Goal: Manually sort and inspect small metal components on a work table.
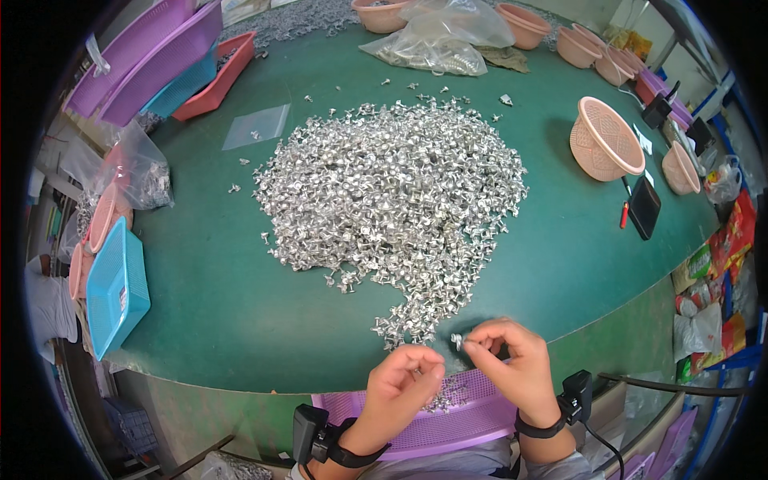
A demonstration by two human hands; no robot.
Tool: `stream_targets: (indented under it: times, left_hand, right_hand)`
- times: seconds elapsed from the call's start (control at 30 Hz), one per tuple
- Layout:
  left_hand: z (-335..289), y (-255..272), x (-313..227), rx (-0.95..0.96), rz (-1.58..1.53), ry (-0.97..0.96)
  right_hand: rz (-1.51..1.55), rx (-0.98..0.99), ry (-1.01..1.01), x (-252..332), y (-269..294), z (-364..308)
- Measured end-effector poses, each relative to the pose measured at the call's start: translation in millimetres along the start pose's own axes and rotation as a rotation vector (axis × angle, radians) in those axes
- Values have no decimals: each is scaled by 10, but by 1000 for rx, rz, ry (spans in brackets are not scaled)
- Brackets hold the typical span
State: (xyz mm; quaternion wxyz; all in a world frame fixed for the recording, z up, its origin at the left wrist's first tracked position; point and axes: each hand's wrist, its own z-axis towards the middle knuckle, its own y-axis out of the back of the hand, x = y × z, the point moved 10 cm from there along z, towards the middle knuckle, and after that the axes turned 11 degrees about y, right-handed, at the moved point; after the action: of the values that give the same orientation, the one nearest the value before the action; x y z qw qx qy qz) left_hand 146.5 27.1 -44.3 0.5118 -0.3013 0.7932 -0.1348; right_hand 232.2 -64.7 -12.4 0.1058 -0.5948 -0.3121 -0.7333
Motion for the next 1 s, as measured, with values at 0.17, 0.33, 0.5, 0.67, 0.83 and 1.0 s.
stream_targets:
  times: [0.17, 0.33, 0.5, 0.67, 0.83, 1.0]
  left_hand:
    - [12, -38, -13, 9, 36, -6]
    - [4, -41, -19, -6, 69, -25]
    - [-3, -56, -7, 20, 46, 4]
    - [-6, -56, -35, 11, 62, -14]
    - [-5, -65, -43, 27, 64, -23]
    - [1, -67, -12, 60, 56, -5]
  right_hand:
    - [374, 31, -98, -17, -54, -157]
    - [555, 64, -15, 51, -118, -163]
    - [533, 87, 49, 124, -116, -143]
    - [463, 101, 93, 162, -107, -133]
    - [375, 105, 106, 160, -97, -133]
    - [327, 131, 140, 193, -104, -140]
